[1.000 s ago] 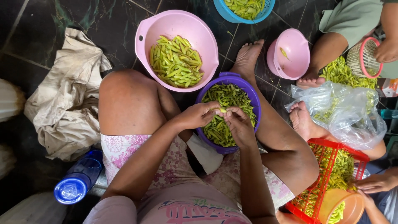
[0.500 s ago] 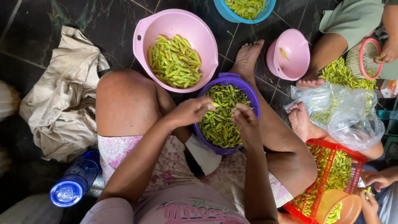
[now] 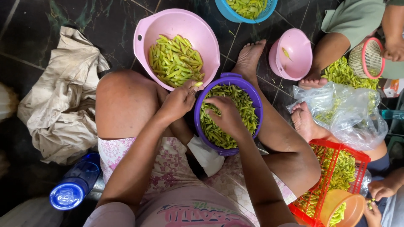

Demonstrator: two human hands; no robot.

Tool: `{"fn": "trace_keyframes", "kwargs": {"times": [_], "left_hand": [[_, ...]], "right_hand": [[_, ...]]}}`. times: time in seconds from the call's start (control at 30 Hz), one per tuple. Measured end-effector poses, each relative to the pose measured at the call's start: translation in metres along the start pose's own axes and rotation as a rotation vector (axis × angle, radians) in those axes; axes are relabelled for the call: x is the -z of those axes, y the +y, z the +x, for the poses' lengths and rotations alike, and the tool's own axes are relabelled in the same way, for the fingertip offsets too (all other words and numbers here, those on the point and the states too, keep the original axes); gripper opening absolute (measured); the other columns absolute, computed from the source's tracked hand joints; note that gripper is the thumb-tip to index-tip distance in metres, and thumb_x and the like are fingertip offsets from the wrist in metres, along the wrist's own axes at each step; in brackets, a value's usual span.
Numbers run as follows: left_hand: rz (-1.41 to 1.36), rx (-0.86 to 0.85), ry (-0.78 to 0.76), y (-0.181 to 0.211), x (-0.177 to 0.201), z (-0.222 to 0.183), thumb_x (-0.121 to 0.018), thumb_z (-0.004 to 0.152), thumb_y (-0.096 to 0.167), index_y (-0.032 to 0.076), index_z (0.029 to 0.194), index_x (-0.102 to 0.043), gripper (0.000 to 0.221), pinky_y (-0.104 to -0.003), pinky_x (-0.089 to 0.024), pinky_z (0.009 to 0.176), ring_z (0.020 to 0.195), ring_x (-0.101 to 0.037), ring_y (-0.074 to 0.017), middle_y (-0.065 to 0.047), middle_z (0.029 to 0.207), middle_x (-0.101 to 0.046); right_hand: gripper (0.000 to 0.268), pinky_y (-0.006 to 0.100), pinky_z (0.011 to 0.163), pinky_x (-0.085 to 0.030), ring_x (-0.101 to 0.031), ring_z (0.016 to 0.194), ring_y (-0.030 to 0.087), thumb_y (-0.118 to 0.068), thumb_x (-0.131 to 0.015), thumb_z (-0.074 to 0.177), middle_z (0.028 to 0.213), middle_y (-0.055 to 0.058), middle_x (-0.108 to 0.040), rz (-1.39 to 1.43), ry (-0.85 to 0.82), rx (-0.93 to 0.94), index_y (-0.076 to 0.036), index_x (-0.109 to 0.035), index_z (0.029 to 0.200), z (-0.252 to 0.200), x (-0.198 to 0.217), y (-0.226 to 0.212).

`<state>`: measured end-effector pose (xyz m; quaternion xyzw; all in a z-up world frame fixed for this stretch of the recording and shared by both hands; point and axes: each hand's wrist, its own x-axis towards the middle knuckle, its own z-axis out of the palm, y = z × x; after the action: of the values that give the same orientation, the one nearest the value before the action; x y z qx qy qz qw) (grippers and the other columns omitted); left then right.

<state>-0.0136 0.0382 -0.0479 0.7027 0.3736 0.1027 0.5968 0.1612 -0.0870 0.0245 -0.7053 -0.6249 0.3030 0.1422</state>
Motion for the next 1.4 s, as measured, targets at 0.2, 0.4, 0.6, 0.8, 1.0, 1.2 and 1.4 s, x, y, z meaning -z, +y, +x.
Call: {"fn": "trace_keyframes", "kwargs": {"times": [0.2, 0.4, 0.6, 0.8, 1.0, 1.2, 1.4], "left_hand": [[-0.017, 0.051, 0.043, 0.033, 0.015, -0.018, -0.039, 0.107, 0.036, 0.027, 0.135, -0.052, 0.032, -0.059, -0.054, 0.096, 0.104, -0.071, -0.0441, -0.022, 0.093, -0.076], [-0.032, 0.055, 0.158, 0.025, 0.012, -0.020, -0.037, 0.108, 0.031, 0.018, 0.140, -0.050, 0.036, -0.067, -0.049, 0.101, 0.109, -0.066, -0.0536, -0.035, 0.102, -0.072], [0.009, 0.050, 0.259, 0.001, 0.001, -0.003, -0.037, 0.109, 0.034, 0.026, 0.142, -0.051, 0.037, -0.062, -0.054, 0.091, 0.097, -0.072, -0.0470, -0.025, 0.087, -0.074], [-0.018, -0.054, 0.289, 0.018, 0.004, -0.015, -0.040, 0.108, 0.016, 0.009, 0.163, -0.026, 0.057, -0.066, -0.053, 0.077, 0.081, -0.069, -0.0542, -0.033, 0.073, -0.068], [0.007, -0.096, 0.258, 0.006, -0.001, -0.008, -0.041, 0.109, 0.014, 0.005, 0.165, -0.025, 0.059, -0.053, -0.055, 0.066, 0.067, -0.069, -0.0434, -0.025, 0.068, -0.069], [0.057, -0.002, 0.182, 0.021, 0.006, -0.017, -0.044, 0.107, 0.025, 0.023, 0.158, -0.040, 0.051, -0.064, -0.053, 0.089, 0.100, -0.069, -0.0509, -0.030, 0.094, -0.074], [-0.056, -0.158, 0.089, 0.017, -0.018, -0.011, -0.054, 0.103, 0.026, 0.039, 0.135, -0.064, 0.035, -0.046, -0.059, 0.076, 0.079, -0.076, -0.0372, -0.013, 0.065, -0.072]], "right_hand": [[0.037, 0.062, 0.111, -0.040, -0.048, 0.139, 0.038, -0.024, -0.069, 0.099, 0.148, 0.008, -0.051, -0.250, 0.006, -0.114, -0.018, -0.061, 0.134, -0.023, -0.028, 0.021], [0.017, 0.065, 0.094, -0.054, -0.067, 0.115, 0.040, -0.017, -0.066, 0.106, 0.116, 0.011, -0.067, -0.070, 0.252, -0.155, -0.015, -0.062, 0.123, -0.043, -0.003, 0.052], [0.020, 0.066, 0.090, -0.058, -0.070, 0.110, 0.047, -0.018, -0.069, 0.108, 0.113, 0.022, -0.074, 0.133, 0.392, -0.206, -0.003, -0.072, 0.121, -0.052, 0.011, 0.064], [0.021, 0.063, 0.098, -0.057, -0.065, 0.122, 0.047, -0.017, -0.067, 0.110, 0.120, 0.020, -0.074, 0.222, 0.380, -0.180, -0.005, -0.073, 0.125, -0.068, 0.036, 0.060], [0.023, 0.055, 0.091, -0.062, -0.073, 0.110, 0.039, -0.015, -0.065, 0.110, 0.116, 0.024, -0.076, 0.340, 0.452, -0.199, 0.002, -0.075, 0.122, -0.080, 0.045, 0.045], [0.027, 0.047, 0.083, -0.063, -0.075, 0.097, 0.032, -0.016, -0.067, 0.110, 0.115, 0.026, -0.076, 0.427, 0.453, -0.190, 0.009, -0.072, 0.119, -0.078, 0.024, 0.071], [0.025, 0.041, 0.079, -0.061, -0.074, 0.089, 0.024, -0.014, -0.067, 0.109, 0.114, 0.024, -0.077, 0.478, 0.495, -0.192, 0.009, -0.073, 0.115, -0.073, 0.025, 0.048]]}}
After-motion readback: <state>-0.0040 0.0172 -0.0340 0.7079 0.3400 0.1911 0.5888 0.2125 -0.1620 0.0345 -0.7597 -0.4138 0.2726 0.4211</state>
